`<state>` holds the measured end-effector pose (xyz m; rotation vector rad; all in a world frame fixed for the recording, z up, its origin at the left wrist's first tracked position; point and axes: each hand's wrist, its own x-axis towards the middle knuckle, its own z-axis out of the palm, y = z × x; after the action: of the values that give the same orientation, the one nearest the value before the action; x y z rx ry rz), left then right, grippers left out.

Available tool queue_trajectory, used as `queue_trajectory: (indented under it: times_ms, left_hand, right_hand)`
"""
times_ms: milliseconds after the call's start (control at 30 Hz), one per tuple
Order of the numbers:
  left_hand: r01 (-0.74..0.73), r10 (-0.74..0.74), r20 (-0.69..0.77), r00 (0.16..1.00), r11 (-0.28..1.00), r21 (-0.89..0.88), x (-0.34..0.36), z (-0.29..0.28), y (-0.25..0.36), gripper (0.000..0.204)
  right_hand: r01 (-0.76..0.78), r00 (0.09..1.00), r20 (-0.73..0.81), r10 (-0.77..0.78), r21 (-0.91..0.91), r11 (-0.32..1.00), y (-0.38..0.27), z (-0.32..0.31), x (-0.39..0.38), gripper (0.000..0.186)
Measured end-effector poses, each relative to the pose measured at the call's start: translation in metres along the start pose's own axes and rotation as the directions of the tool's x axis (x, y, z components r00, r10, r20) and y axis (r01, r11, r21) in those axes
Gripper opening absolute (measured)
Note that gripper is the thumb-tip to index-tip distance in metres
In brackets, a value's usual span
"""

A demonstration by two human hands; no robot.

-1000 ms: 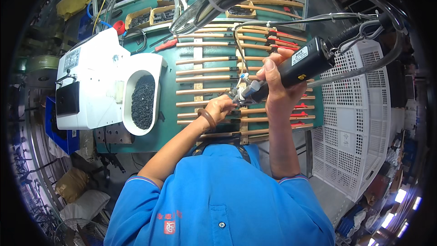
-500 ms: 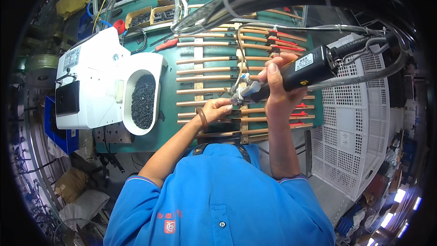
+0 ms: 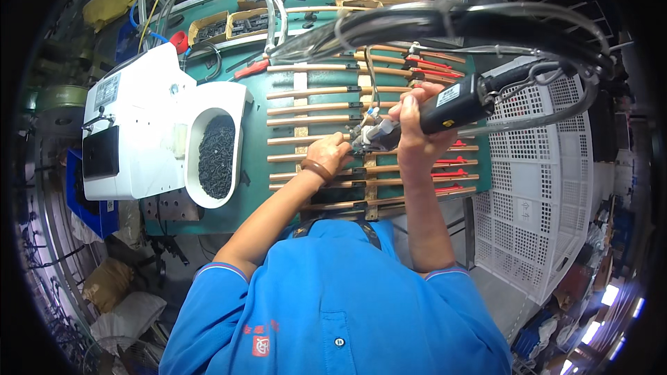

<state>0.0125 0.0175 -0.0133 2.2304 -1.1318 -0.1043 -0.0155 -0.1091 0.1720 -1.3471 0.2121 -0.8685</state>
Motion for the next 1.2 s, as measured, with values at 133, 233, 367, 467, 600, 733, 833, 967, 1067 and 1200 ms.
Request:
queue_trajectory:
  times_ms: [133, 233, 367, 467, 600, 733, 833, 967, 1067, 1200]
  left_hand:
    - [-0.085, 0.083, -0.055, 0.995, 0.995, -0.044, 0.001, 0.007, -0.004, 0.02]
    - [-0.076, 0.076, -0.003, 0.997, 0.997, -0.025, 0.002, 0.011, -0.005, 0.019]
    - [-0.042, 0.042, 0.017, 0.999, 0.999, -0.032, 0.002, 0.007, -0.002, 0.02]
    - [-0.022, 0.022, -0.004, 1.0, 0.998, -0.053, 0.003, 0.007, -0.002, 0.022]
    - [-0.013, 0.013, 0.002, 1.0, 0.998, -0.063, 0.002, 0.013, -0.006, 0.024]
    - [-0.027, 0.029, 0.025, 0.999, 0.997, -0.069, 0.002, 0.014, -0.008, 0.024]
    - [-0.003, 0.006, 0.048, 0.999, 0.998, -0.064, 0.002, 0.01, -0.005, 0.023]
    - [0.015, -0.012, 0.051, 0.999, 0.998, -0.061, 0.001, 0.009, -0.004, 0.022]
    - [0.025, -0.023, 0.058, 0.998, 0.999, -0.038, 0.001, 0.008, -0.004, 0.023]
    - [0.076, -0.08, 0.043, 0.996, 0.993, 0.088, -0.005, -0.003, -0.003, 0.028]
  right_hand:
    - [-0.006, 1.0, 0.028, 0.006, -0.009, 1.0, 0.013, -0.008, -0.008, 0.035]
    - [-0.019, 1.0, 0.021, 0.019, 0.029, 0.999, 0.014, -0.004, -0.009, 0.034]
    - [-0.032, 0.999, 0.004, 0.032, 0.033, 0.999, 0.012, 0.0, -0.01, 0.034]
    - [-0.003, 1.0, 0.023, 0.003, 0.015, 1.0, 0.016, -0.003, -0.009, 0.034]
    - [-0.008, 1.0, 0.025, 0.008, 0.005, 1.0, 0.016, -0.004, -0.009, 0.034]
    - [0.028, 0.999, 0.027, -0.027, -0.031, 0.999, 0.019, -0.006, -0.008, 0.034]
    - [0.013, 1.0, 0.02, -0.013, -0.006, 1.0, 0.02, -0.003, -0.009, 0.033]
    - [0.048, 0.999, 0.019, -0.047, -0.064, 0.997, 0.025, -0.005, -0.009, 0.033]
    - [0.026, 0.999, 0.025, -0.024, -0.044, 0.999, 0.025, -0.003, -0.011, 0.033]
    - [0.046, 0.998, 0.051, -0.044, -0.046, 0.998, 0.024, -0.004, -0.012, 0.034]
